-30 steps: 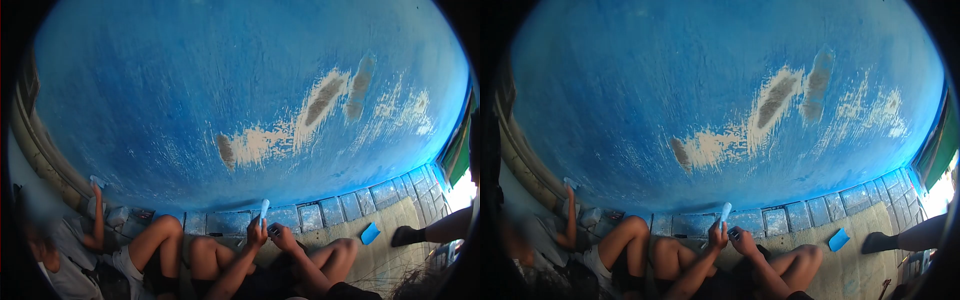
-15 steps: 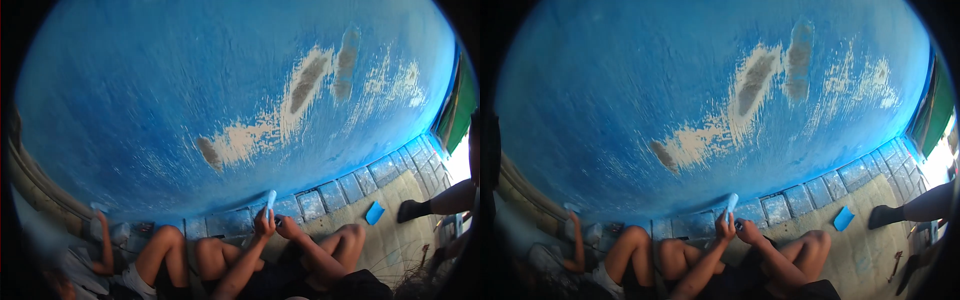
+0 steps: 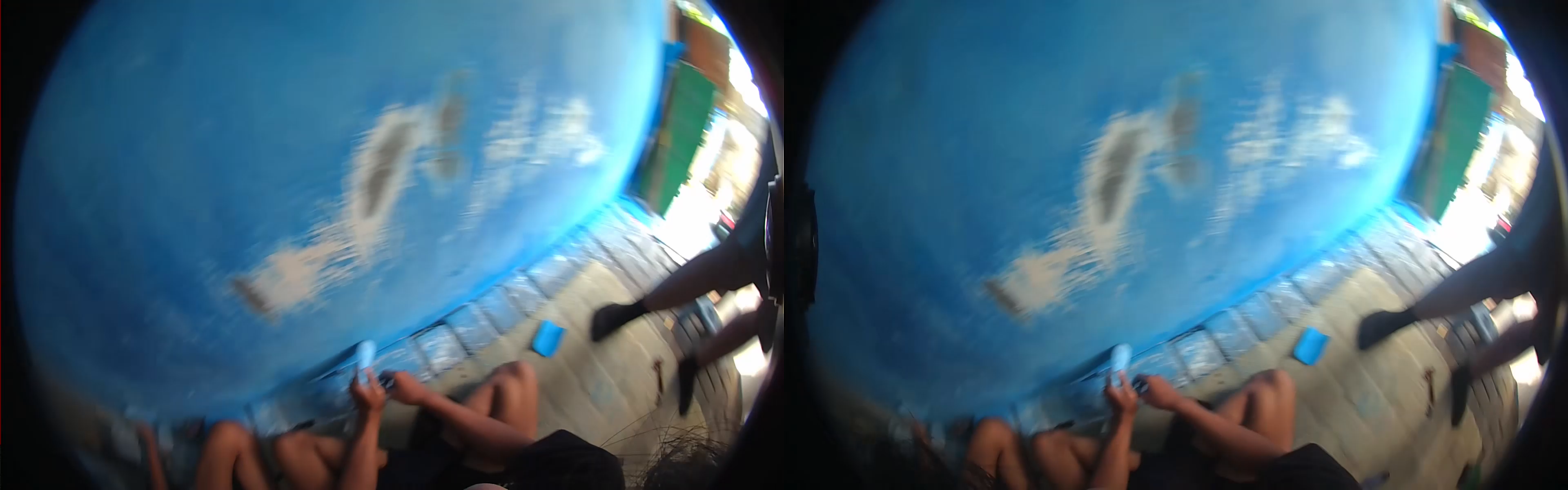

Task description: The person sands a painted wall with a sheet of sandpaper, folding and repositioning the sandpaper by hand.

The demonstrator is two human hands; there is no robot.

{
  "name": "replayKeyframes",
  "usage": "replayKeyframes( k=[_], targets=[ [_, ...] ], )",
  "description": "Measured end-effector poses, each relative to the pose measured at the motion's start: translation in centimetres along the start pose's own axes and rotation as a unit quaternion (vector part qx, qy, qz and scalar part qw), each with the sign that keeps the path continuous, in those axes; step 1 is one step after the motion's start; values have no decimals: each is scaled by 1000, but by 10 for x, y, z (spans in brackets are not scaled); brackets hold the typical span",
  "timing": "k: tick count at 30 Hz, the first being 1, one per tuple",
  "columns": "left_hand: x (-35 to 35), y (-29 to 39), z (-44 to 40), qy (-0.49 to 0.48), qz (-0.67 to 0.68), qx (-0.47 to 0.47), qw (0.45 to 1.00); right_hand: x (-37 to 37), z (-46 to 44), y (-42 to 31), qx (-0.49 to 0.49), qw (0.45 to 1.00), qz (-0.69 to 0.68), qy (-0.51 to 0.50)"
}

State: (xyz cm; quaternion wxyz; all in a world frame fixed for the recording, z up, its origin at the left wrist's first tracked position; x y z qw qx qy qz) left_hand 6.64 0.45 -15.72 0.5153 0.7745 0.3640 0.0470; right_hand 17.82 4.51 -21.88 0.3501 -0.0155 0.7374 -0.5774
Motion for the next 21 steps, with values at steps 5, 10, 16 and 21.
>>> replayKeyframes(
  k=[5,10,16,21],
  targets=[
    [2,-11,11,22,-50,123,991,-19,16,-14,26,999,11,18],
    [-63,106,-38,249,-98,310,912,-29,16,-7,-11,998,-19,54],
    [-93,210,-142,240,-170,365,884,-19,16,-14,7,1000,-25,12],
    [-45,140,-145,109,-346,243,899,-12,16,-13,5,1000,-9,7]
  ],
)
Point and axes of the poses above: each hand's wrist, its own z-axis away from the middle knuckle, its own x-axis out of the palm, y = z × x, the point moved 9 cm from there along -z, towards the middle knuckle, and after that the axes turned 1 degree about y, right-handed, at the moved point
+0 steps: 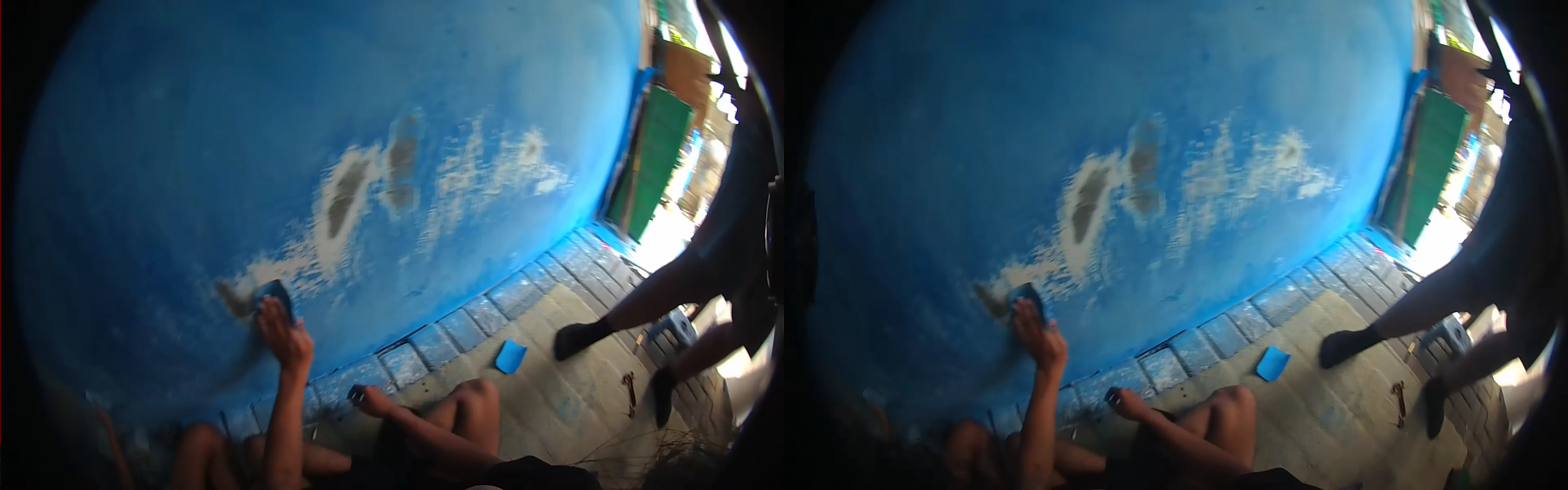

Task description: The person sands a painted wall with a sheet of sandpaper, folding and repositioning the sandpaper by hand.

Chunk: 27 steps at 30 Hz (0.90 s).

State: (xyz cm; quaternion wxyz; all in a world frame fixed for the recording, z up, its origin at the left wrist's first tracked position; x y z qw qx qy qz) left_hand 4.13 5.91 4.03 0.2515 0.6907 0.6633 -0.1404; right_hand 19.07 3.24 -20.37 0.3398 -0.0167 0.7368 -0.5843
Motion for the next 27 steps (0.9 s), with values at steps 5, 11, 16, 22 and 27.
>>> replayKeyframes(
  k=[5,11,16,22,27],
  targets=[
    [-7,13,-11,-33,-24,-11,999,-9,7,1,16,1000,12,13],
    [-87,54,-131,138,30,40,989,-8,7,-25,-7,1000,-1,-12],
    [-67,49,-106,149,47,33,987,-13,1,-30,-2,1000,-2,-14],
    [18,34,2,-16,31,33,999,-27,8,-21,6,1000,-12,17],
    [-21,52,-64,-22,46,28,998,-29,12,-34,22,1000,-19,7]
  ],
)
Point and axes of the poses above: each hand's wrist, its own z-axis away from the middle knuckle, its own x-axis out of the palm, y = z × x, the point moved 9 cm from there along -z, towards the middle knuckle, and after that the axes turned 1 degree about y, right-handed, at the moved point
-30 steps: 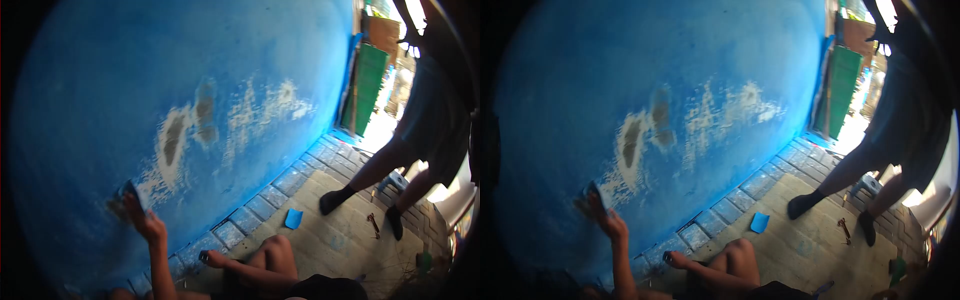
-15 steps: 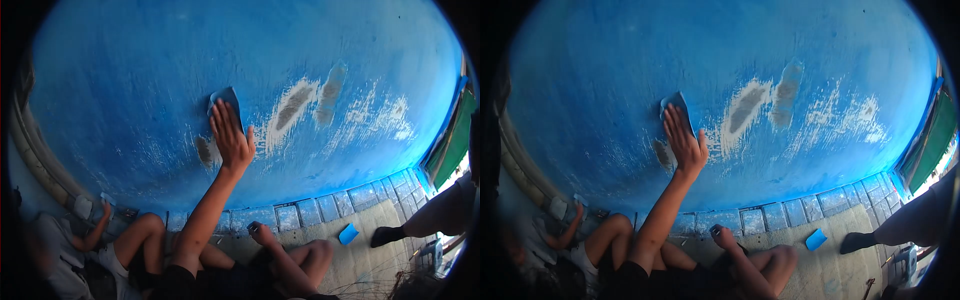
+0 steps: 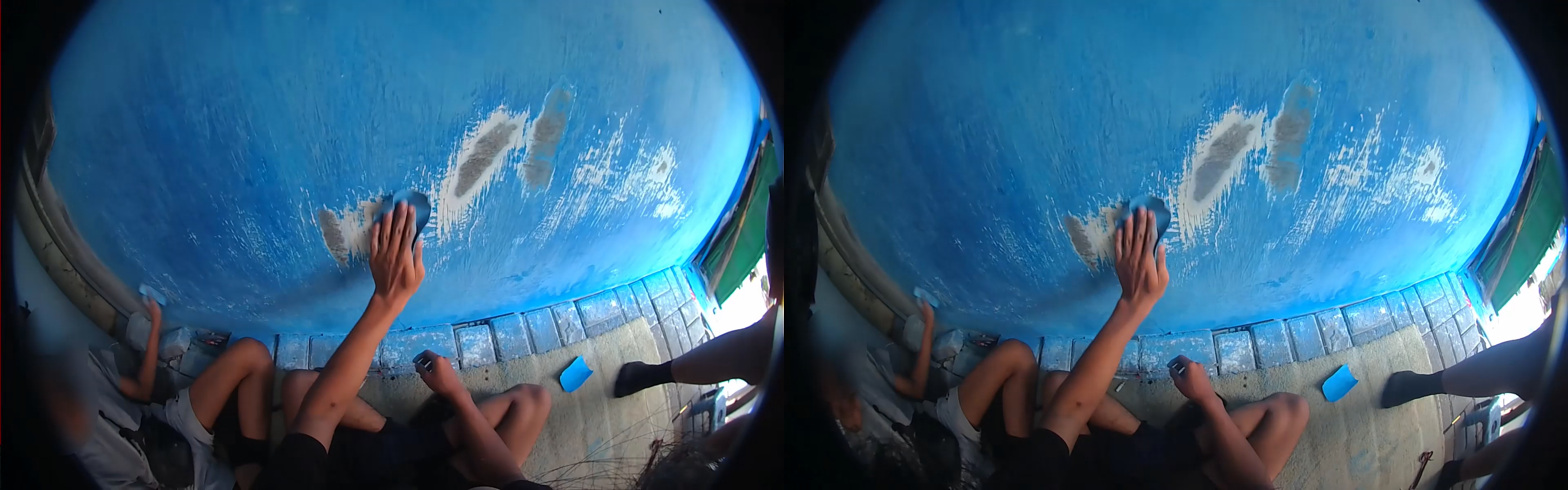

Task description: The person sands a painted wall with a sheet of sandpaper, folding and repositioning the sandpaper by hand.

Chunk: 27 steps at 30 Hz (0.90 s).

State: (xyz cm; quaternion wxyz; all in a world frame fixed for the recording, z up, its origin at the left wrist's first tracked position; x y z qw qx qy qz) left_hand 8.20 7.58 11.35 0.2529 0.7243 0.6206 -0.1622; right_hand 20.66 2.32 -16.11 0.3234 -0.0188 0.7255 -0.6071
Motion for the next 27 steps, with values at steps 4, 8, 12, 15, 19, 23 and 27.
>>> replayKeyframes(
  k=[4,8,12,15,19,23,27],
  targets=[
    [-29,13,-46,76,-11,30,997,7,-9,8,-9,1000,24,-1],
    [-33,15,-39,97,8,51,994,-8,-8,25,-32,999,8,34],
    [-14,3,-12,66,-3,38,997,-46,-12,37,51,994,-10,100],
    [1,-9,20,11,0,44,999,-47,-7,39,61,991,-47,105],
    [-13,-2,-1,20,3,95,995,-21,0,14,48,998,0,43],
    [-31,7,-39,41,-22,137,990,29,-6,-27,-14,1000,27,4],
    [-22,8,-36,52,-77,128,987,103,-5,-63,-173,969,154,-86]
  ],
)
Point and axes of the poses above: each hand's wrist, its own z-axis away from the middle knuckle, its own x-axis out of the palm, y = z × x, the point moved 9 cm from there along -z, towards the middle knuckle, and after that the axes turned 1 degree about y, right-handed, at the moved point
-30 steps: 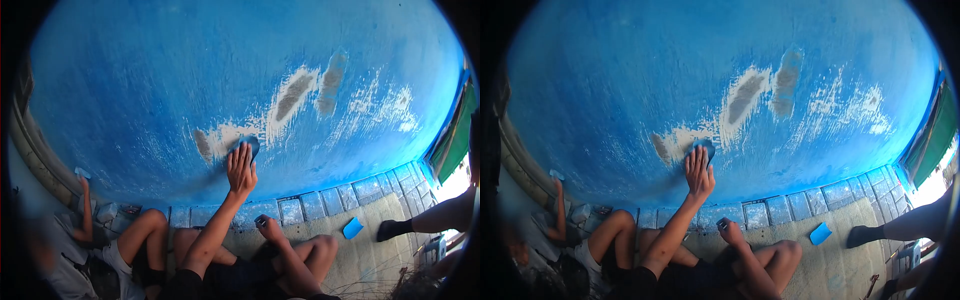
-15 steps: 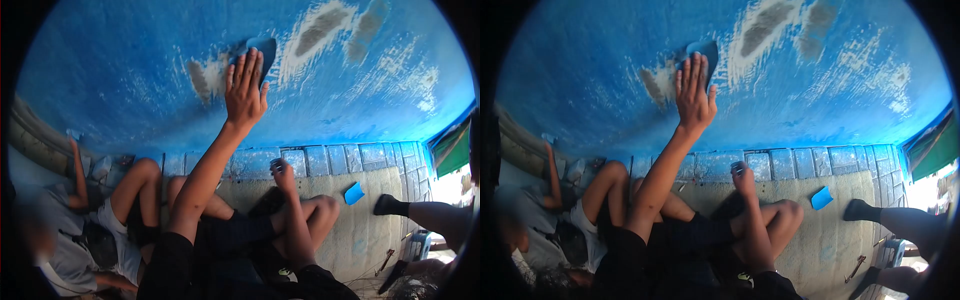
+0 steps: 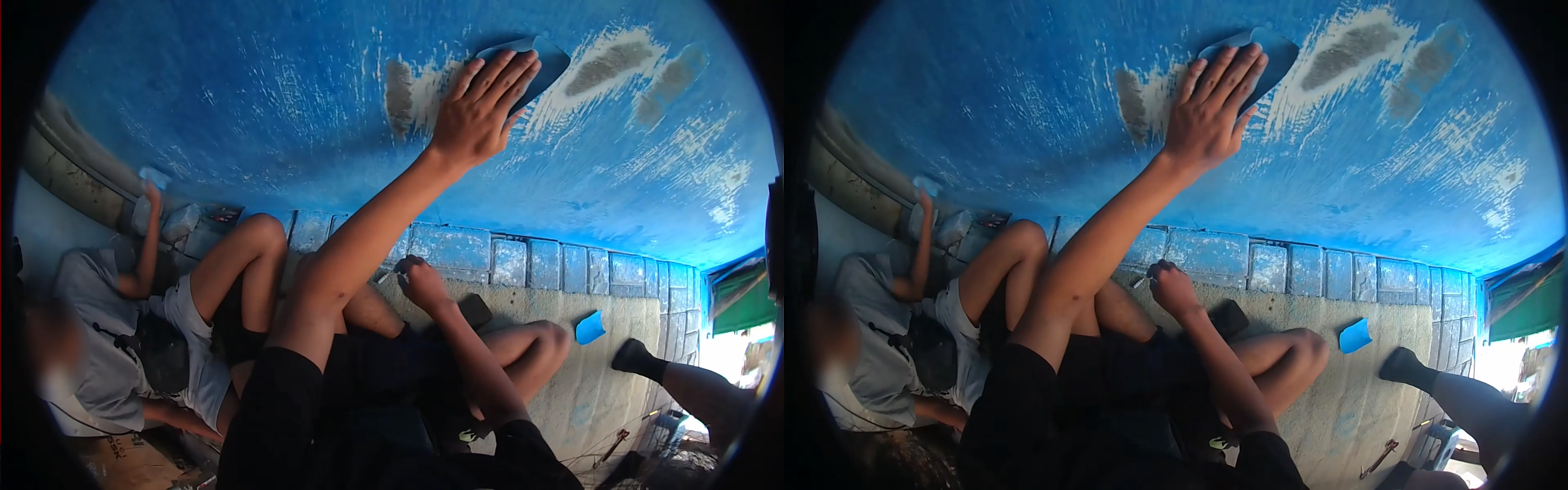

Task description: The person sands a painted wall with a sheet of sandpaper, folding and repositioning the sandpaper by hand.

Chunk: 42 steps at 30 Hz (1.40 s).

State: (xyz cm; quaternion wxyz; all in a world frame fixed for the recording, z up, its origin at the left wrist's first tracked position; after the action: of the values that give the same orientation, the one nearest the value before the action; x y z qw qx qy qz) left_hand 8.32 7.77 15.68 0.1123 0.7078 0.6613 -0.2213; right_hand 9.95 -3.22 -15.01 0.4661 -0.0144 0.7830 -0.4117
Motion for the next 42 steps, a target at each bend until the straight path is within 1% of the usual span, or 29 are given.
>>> replayKeyframes(
  k=[1,2,4,5,7,8,11,14,16,17,18,19,20,22,24,26,28,30,31,35,37,38,40,42],
  targets=[
    [0,1,0,2,-5,-2,1000,14,-4,-11,-51,996,71,-22],
    [1,0,0,2,-5,-4,1000,23,-8,-12,-52,996,71,-24],
    [-1,0,1,3,-29,4,1000,43,-10,-28,-115,984,131,-41],
    [0,0,1,-4,-41,6,999,51,-10,-30,-114,984,130,-45],
    [2,0,2,-3,-44,7,999,78,-5,-34,-179,956,217,-85],
    [3,0,2,0,-47,12,999,83,-5,-30,-182,955,217,-86],
    [5,0,2,-5,-46,7,999,82,-2,-23,-200,955,215,-51],
    [4,0,3,1,-68,8,998,64,-4,-16,-172,955,236,-62],
    [4,0,3,2,-85,10,996,24,-9,-22,-95,984,146,27],
    [4,0,2,-2,-79,8,997,19,-9,-24,-96,985,143,28],
    [6,0,3,-7,-72,6,997,14,-7,-1,32,996,77,21],
    [7,0,4,-10,-74,7,997,15,1,20,159,987,10,13],
    [8,0,3,-7,-79,6,997,18,2,20,158,987,8,13],
    [7,1,3,-6,-79,7,997,31,12,34,210,977,5,20],
    [6,1,4,-2,-101,6,995,47,8,39,212,977,0,13],
    [5,1,5,-6,-87,4,996,62,4,35,207,978,-9,5],
    [5,0,2,-10,-62,1,998,76,1,29,193,979,46,-52],
    [5,1,3,-6,-61,5,998,80,3,25,197,978,63,-41],
    [4,0,3,-2,-64,7,998,79,4,26,197,977,80,-33],
    [4,1,3,6,-51,0,999,71,10,32,208,974,72,-45],
    [4,2,3,3,-44,-1,999,72,9,31,163,983,81,-26],
    [3,1,3,-1,-41,-2,999,73,9,35,163,983,80,-23],
    [3,3,3,-3,-28,0,1000,62,9,36,194,978,70,-35],
    [4,2,3,-24,-14,-1,1000,53,8,42,202,976,72,-47]
  ],
)
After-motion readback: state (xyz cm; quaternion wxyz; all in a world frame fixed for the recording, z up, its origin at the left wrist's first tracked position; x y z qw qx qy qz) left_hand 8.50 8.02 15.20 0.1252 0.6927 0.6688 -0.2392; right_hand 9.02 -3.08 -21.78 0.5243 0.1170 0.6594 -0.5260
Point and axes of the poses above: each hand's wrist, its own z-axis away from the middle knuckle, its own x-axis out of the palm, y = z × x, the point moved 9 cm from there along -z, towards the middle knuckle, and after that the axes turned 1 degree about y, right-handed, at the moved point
